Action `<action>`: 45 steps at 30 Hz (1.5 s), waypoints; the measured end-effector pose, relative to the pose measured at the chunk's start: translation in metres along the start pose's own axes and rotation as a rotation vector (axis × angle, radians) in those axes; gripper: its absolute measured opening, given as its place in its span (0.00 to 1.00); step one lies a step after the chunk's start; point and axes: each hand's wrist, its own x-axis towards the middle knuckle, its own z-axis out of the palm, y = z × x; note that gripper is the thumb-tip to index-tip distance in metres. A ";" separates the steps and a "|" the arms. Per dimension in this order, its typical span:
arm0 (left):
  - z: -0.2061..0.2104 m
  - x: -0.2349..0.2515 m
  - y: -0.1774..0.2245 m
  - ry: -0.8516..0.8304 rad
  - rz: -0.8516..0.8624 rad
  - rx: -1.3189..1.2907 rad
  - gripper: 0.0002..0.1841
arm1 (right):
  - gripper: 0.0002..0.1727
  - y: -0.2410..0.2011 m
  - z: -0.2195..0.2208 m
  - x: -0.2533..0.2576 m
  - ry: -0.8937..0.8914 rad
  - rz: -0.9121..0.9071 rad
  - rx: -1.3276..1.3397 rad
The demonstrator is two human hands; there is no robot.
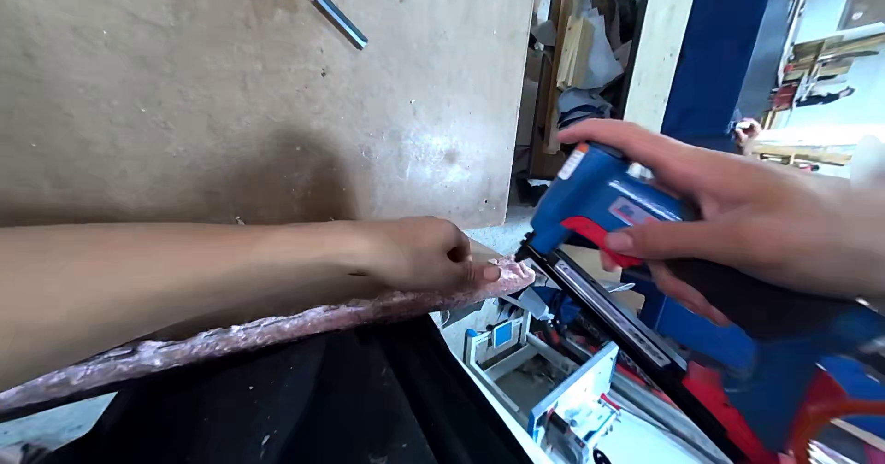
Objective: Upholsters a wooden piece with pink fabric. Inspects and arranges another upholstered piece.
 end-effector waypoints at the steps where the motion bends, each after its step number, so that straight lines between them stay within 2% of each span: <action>1: -0.006 -0.007 0.005 -0.029 0.011 0.055 0.26 | 0.44 0.010 0.005 -0.012 0.043 -0.032 0.033; 3: -0.016 -0.017 0.015 -0.082 0.046 0.190 0.20 | 0.43 0.028 0.025 -0.031 0.134 -0.081 0.048; 5: -0.022 -0.022 0.022 -0.118 0.097 0.180 0.16 | 0.43 0.042 0.047 -0.040 0.206 -0.097 0.005; 7: -0.009 -0.018 0.012 -0.066 0.117 -0.019 0.13 | 0.43 0.051 0.060 -0.040 0.248 -0.076 -0.043; 10: 0.017 -0.015 0.002 0.049 0.054 -0.398 0.12 | 0.41 0.057 0.063 -0.035 0.241 -0.116 -0.022; 13: 0.024 -0.018 0.003 0.087 0.018 -0.529 0.10 | 0.42 0.055 0.061 -0.032 0.200 -0.169 0.076; 18: 0.023 -0.018 0.005 0.117 -0.008 -0.227 0.14 | 0.45 0.020 0.047 -0.016 0.047 -0.099 0.106; 21: 0.026 -0.018 0.007 0.138 0.003 -0.090 0.10 | 0.46 -0.003 0.042 0.006 -0.024 -0.013 0.029; 24: 0.028 -0.017 0.004 0.113 -0.027 -0.102 0.08 | 0.45 -0.018 0.039 0.023 -0.083 0.095 -0.032; 27: 0.026 -0.017 0.003 0.084 -0.083 -0.145 0.09 | 0.44 -0.027 0.039 0.030 -0.102 0.156 -0.040; 35: 0.023 -0.015 0.000 0.081 -0.105 -0.133 0.02 | 0.44 -0.039 0.046 0.040 -0.197 0.113 0.030; 37: 0.027 -0.011 -0.015 0.112 -0.027 -0.171 0.02 | 0.45 -0.044 0.048 0.042 -0.207 0.110 0.020; 39: 0.050 0.013 -0.071 0.240 0.300 -0.211 0.03 | 0.44 -0.045 0.051 0.043 -0.194 0.093 0.017; 40: 0.057 0.024 -0.089 0.277 0.390 -0.252 0.03 | 0.45 -0.044 0.051 0.043 -0.183 0.085 0.021; 41: 0.056 0.024 -0.086 0.273 0.356 -0.272 0.04 | 0.48 -0.042 0.050 0.041 -0.173 0.078 0.031; 43: 0.035 0.004 -0.037 0.235 0.113 -0.324 0.08 | 0.50 -0.032 0.043 0.030 -0.140 0.041 0.006; 44: 0.029 0.000 -0.015 0.218 0.044 -0.317 0.08 | 0.50 -0.025 0.037 0.022 -0.104 0.012 -0.013; 45: 0.026 0.002 -0.004 0.205 0.051 -0.284 0.08 | 0.50 -0.015 0.031 0.010 -0.060 -0.024 -0.030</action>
